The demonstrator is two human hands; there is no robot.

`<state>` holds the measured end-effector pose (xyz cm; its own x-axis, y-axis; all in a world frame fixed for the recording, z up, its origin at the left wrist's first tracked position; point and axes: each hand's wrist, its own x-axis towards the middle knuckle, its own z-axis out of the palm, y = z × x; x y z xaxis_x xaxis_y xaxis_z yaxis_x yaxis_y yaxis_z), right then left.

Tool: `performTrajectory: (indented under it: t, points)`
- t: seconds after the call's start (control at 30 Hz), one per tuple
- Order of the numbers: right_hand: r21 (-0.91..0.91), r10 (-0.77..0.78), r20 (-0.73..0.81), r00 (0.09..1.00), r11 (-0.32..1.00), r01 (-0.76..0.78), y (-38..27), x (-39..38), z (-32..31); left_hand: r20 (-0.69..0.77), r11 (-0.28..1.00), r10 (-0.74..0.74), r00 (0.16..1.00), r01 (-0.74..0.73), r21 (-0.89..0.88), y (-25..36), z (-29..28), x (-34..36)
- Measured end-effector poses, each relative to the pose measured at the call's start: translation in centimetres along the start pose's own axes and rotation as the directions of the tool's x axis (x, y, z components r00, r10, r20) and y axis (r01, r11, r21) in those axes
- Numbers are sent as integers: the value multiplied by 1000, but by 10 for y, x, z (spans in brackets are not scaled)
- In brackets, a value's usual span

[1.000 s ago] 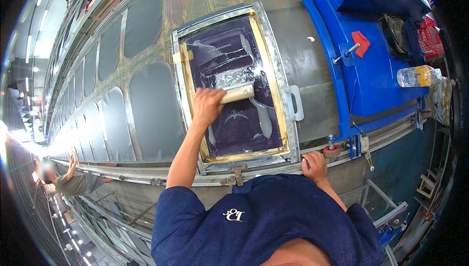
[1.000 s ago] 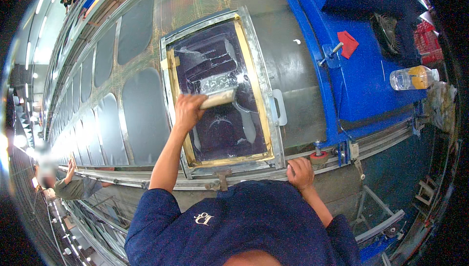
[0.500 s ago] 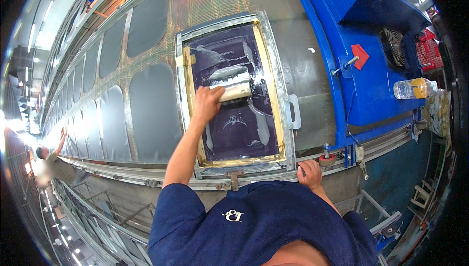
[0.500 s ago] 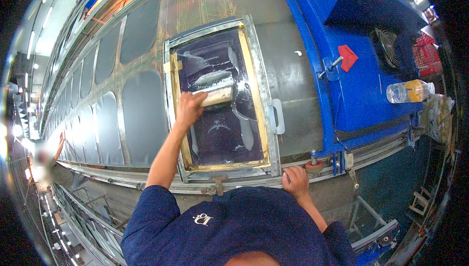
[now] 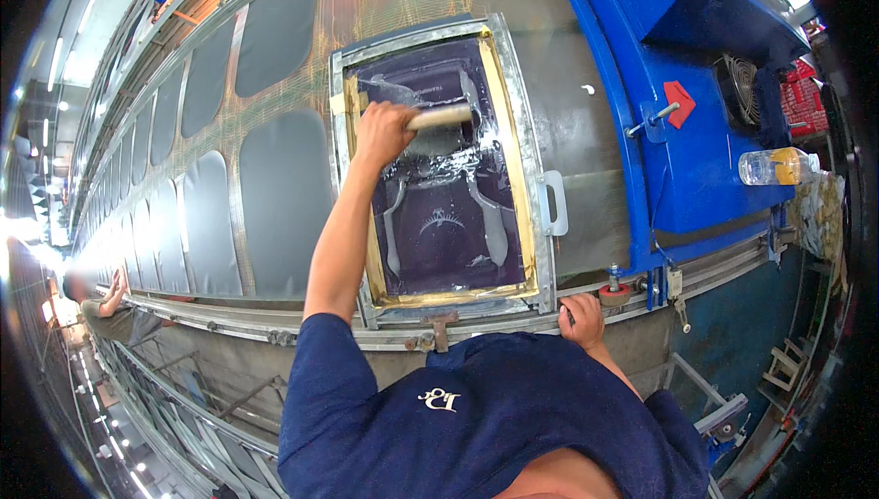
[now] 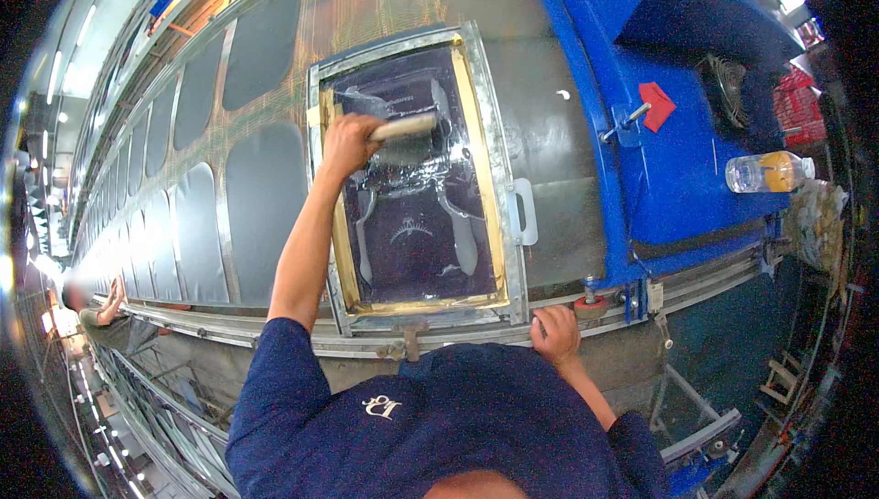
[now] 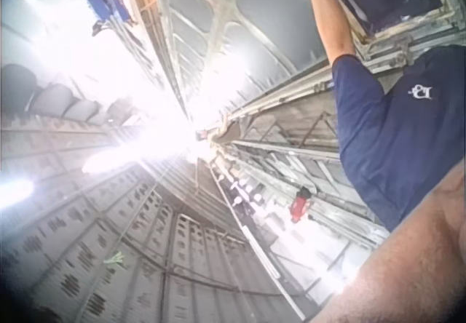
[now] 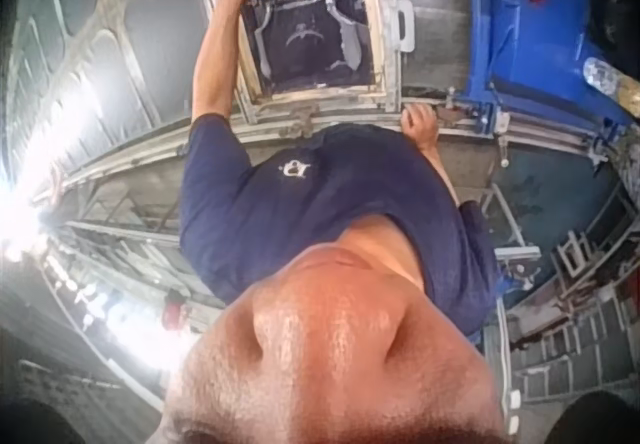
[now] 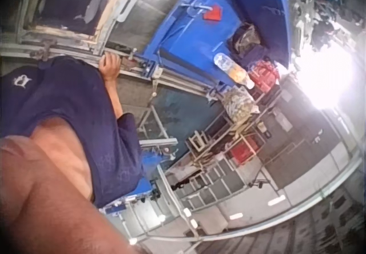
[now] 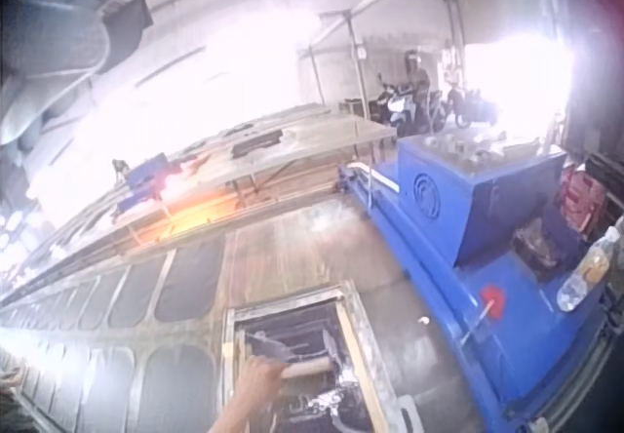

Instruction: The person uses a squeegee to spread purple ink across a screen printing frame mounted on a large curved surface. They repeatedly pull the squeegee downward, then lift and reposition it to continue spreading the ink evenly across the mesh.

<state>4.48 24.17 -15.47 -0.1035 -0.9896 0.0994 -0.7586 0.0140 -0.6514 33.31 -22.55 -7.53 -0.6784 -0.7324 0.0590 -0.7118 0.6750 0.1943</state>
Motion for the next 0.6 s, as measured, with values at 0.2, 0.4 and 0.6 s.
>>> performTrajectory:
  t: [0.2,0.4,0.6]
  points:
    - [-20,8,-9,1000,1000,-9,0,2,1,147,990,50,988,-29,-138,-6,8,-22]
    - [-14,-2,-22,1000,1000,1,-1,-1,3,-80,999,-31,996,27,-43,22,-33,-55]
    - [-18,-6,-42,999,1000,5,-6,2,0,13,995,-50,999,51,-83,75,-20,-106]
